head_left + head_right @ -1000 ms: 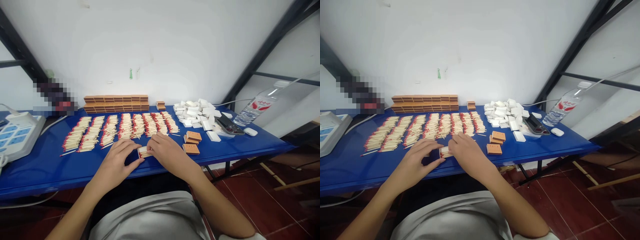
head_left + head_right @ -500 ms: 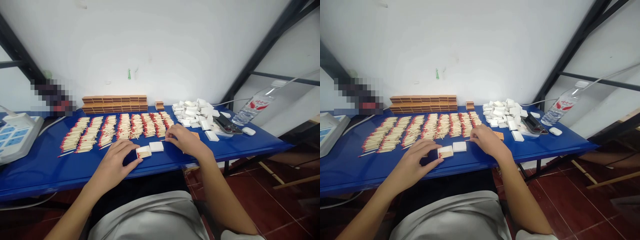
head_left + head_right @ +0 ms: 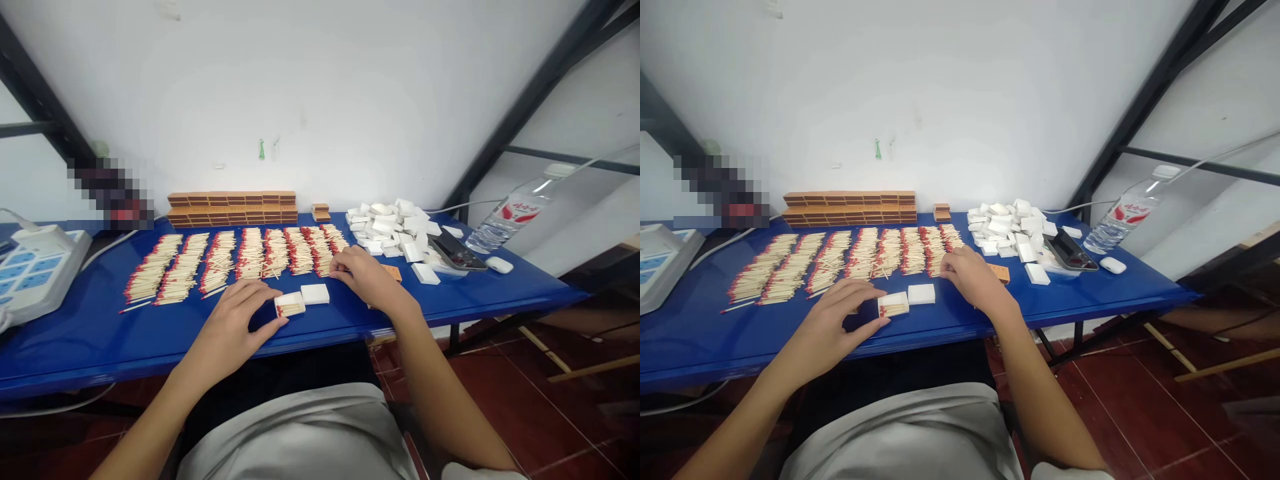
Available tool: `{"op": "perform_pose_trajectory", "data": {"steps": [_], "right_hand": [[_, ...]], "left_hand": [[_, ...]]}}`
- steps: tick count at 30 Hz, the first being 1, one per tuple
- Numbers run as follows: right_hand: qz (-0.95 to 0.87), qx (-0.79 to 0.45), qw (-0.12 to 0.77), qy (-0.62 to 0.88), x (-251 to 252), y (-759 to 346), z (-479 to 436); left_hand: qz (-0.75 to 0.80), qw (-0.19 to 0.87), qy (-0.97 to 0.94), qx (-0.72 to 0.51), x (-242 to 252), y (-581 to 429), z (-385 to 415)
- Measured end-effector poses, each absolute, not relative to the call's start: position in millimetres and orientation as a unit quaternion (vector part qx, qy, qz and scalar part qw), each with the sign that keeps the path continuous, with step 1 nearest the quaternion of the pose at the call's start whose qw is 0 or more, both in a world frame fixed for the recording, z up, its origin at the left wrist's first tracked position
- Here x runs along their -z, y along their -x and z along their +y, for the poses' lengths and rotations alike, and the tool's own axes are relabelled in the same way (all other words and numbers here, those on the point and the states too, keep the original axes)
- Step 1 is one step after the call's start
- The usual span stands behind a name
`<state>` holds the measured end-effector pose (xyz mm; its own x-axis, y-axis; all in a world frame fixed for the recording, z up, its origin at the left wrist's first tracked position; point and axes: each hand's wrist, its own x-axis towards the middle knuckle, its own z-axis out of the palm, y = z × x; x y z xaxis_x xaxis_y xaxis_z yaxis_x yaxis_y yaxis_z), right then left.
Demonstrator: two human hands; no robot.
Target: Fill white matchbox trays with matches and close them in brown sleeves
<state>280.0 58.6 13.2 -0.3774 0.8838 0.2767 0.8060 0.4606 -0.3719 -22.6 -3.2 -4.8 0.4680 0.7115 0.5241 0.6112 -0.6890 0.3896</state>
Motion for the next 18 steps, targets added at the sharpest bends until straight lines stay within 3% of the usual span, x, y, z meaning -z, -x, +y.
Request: {"op": "perform_pose_trajectory", "data": {"steps": [18], "right_hand": [[-0.836,-0.093,0.237,0.486,-24.5,-274.3,44.1]], "left_hand": [[0.384,0.064,-0.856,-0.339,6.1,23.3,-2.8]]}}
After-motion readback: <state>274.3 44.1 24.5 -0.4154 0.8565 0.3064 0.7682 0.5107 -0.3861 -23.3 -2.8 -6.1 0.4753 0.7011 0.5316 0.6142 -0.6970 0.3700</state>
